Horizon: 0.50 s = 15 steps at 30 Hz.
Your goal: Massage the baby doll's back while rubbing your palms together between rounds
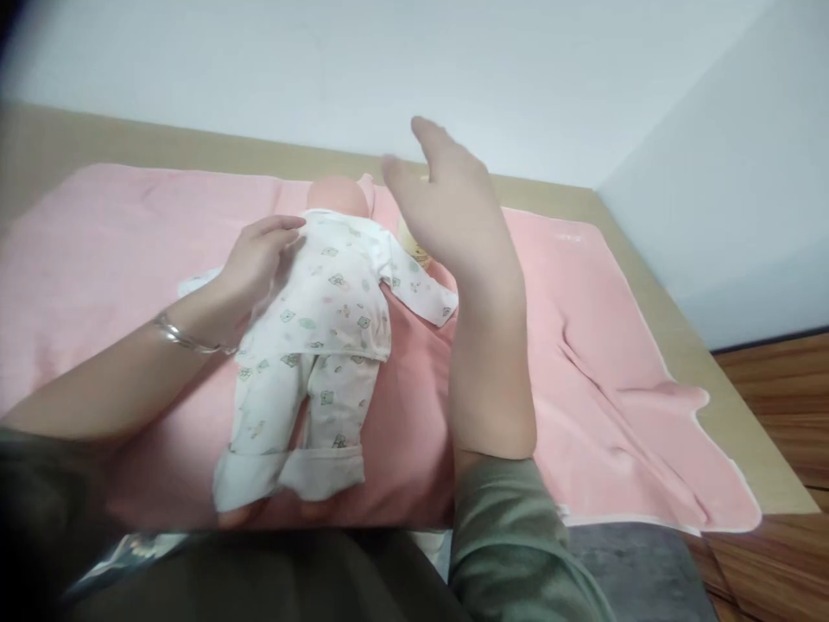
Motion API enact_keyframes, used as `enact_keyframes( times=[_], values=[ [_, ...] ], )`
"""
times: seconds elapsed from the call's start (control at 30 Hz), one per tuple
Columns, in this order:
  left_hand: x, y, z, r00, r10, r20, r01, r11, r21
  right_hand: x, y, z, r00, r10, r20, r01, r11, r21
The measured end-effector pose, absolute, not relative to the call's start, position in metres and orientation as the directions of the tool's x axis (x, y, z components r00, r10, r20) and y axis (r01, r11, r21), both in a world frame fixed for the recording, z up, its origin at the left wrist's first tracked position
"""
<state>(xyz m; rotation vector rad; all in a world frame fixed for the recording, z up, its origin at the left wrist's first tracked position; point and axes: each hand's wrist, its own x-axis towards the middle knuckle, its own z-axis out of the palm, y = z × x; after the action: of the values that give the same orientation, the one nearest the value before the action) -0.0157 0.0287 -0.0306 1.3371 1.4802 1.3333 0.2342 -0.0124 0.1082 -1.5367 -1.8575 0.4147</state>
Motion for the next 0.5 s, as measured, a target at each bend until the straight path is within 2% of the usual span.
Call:
enact_keyframes(
  times=[0.07,0.13,0.2,0.23,0.3,0.37,0.5],
  values=[
    [-0.003,0.018,-0.016,-0.217,0.972,0.096,0.169,-0.059,0.984,0.239,-0.003,0.106,0.025,0.929,0.37,0.739,0.232,-0.633],
    [0.011,0.011,0.002,-0.168,0.976,0.141,0.158,-0.115,0.981,0.238,0.01,0.099,0.093,0.909,0.407,0.766,0.196,-0.612],
    [0.025,0.014,0.019,-0.099,0.983,0.157,0.027,-0.155,0.988,0.235,0.024,0.089,0.1,0.892,0.442,0.822,0.176,-0.542],
    [0.031,0.02,0.027,-0.051,0.99,0.13,-0.087,-0.134,0.987,0.233,0.031,0.084,0.065,0.875,0.48,0.857,0.198,-0.476],
    [0.044,0.035,0.04,0.101,0.995,0.014,-0.302,0.017,0.953,0.232,0.044,0.072,-0.06,0.829,0.555,0.904,0.282,-0.323],
    [0.056,0.052,0.051,0.187,0.981,-0.059,-0.409,0.132,0.903,0.232,0.054,0.061,-0.18,0.806,0.563,0.902,0.363,-0.231],
    [0.077,0.073,0.066,0.178,0.978,-0.111,-0.428,0.179,0.886,0.232,0.067,0.042,-0.223,0.85,0.477,0.885,0.382,-0.267]
  ],
)
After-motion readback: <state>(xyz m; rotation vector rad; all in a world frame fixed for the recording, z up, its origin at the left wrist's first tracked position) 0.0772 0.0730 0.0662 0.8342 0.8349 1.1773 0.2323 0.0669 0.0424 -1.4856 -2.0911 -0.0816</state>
